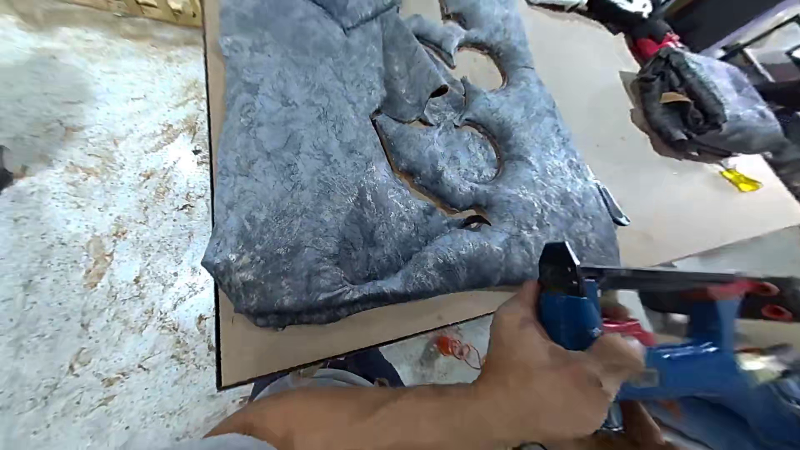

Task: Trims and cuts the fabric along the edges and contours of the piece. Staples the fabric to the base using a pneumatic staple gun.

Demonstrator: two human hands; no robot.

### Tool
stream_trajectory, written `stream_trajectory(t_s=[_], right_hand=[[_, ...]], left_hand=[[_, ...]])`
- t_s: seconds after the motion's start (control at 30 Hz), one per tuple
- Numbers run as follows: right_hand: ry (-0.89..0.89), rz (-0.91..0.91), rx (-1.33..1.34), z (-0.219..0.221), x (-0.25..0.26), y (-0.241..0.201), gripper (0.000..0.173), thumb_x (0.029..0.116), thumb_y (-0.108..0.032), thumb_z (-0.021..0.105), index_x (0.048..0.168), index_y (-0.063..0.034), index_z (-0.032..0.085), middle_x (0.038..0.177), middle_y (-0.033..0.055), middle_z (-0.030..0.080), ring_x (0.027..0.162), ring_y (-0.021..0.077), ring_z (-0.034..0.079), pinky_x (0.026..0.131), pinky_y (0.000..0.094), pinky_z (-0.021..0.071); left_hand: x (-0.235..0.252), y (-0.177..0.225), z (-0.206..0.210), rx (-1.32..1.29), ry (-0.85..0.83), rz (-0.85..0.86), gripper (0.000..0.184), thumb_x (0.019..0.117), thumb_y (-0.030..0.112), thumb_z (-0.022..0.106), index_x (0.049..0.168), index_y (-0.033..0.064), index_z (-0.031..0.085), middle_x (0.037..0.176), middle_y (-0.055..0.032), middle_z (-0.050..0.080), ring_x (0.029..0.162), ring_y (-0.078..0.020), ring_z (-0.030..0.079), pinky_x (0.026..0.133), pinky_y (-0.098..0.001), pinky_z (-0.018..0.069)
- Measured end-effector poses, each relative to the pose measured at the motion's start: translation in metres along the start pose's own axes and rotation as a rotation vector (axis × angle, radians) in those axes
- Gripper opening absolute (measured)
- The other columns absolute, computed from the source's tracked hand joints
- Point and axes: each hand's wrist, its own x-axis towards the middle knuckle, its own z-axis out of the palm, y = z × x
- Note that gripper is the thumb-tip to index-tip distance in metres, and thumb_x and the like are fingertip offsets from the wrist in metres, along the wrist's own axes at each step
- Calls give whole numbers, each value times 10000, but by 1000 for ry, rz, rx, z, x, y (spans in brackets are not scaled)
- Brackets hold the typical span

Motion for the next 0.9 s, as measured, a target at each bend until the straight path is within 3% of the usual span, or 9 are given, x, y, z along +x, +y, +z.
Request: stream_trajectory(t_s=[0.07,0.17,0.23,0.33,0.47,0.53,0.67,0.8,0.9], right_hand=[[-138,96,354,8,32,-1,488,1060,-526,438,1304,-177,676,1256,-10,714,1196,132,655,1037,397,531],[-30,68,561,41,76,-16,289,1077,-198,424,1033,-107,695,970,-11,759,948,70,726,867,251,603],[-201,141,622,30,101,-5,199,1008,-272,604,1052,-149,755,999,-25,770,957,53,729,868,238,602],[-287,205,482,10,145,27,311,846,-301,802,1123,-192,712,1087,11,760,1000,122,732,841,327,633],[-465,32,269,32,190,52,340,793,-185,809,1106,-219,679,1041,-6,759,966,140,734,858,339,630],[-527,-37,241,62,200,59,341,767,-112,777,1083,-210,695,1000,-2,762,923,149,738,835,346,634],[-614,-155,188,113,207,80,336,786,-149,832,1078,-155,666,943,-1,752,852,159,747,787,347,657],[-849,-193,165,149,205,101,350,764,-118,861,1054,-101,664,936,65,766,832,221,763,763,393,668],[-1046,-152,109,169,203,111,372,752,-73,862,1061,-85,654,936,73,775,827,203,765,752,342,662]], left_hand=[[2,-15,15,3,-7,161,492,898,61,681,1317,-108,489,1088,-158,695,949,-151,703,877,-335,603],[9,-25,25,280,41,313,524,866,185,752,1266,-95,561,1144,-168,647,1020,-170,659,907,-359,572],[4,-10,5,594,79,313,455,935,287,721,1262,-16,629,1135,-125,649,991,-166,678,853,-358,611],[-23,14,-87,1325,193,505,288,1025,216,588,1250,71,695,1043,-38,702,894,-106,691,772,-313,619],[-54,45,-218,2009,-25,510,245,996,273,589,1147,162,747,1195,-13,703,1226,-182,619,1093,-445,478],[-53,50,-248,2144,-212,490,297,1006,352,571,1207,210,737,1278,10,689,1356,-199,543,1189,-472,386],[-40,60,-260,2265,-389,434,424,1002,438,503,1289,198,702,1373,-10,643,1414,-232,487,1193,-465,372],[-35,60,-268,2278,-328,390,507,951,593,460,1272,294,716,1478,1,574,1483,-258,391,1206,-550,279],[-33,56,-269,2272,-255,402,489,898,625,511,1226,337,730,1469,-10,578,1471,-279,397,1182,-578,281]])
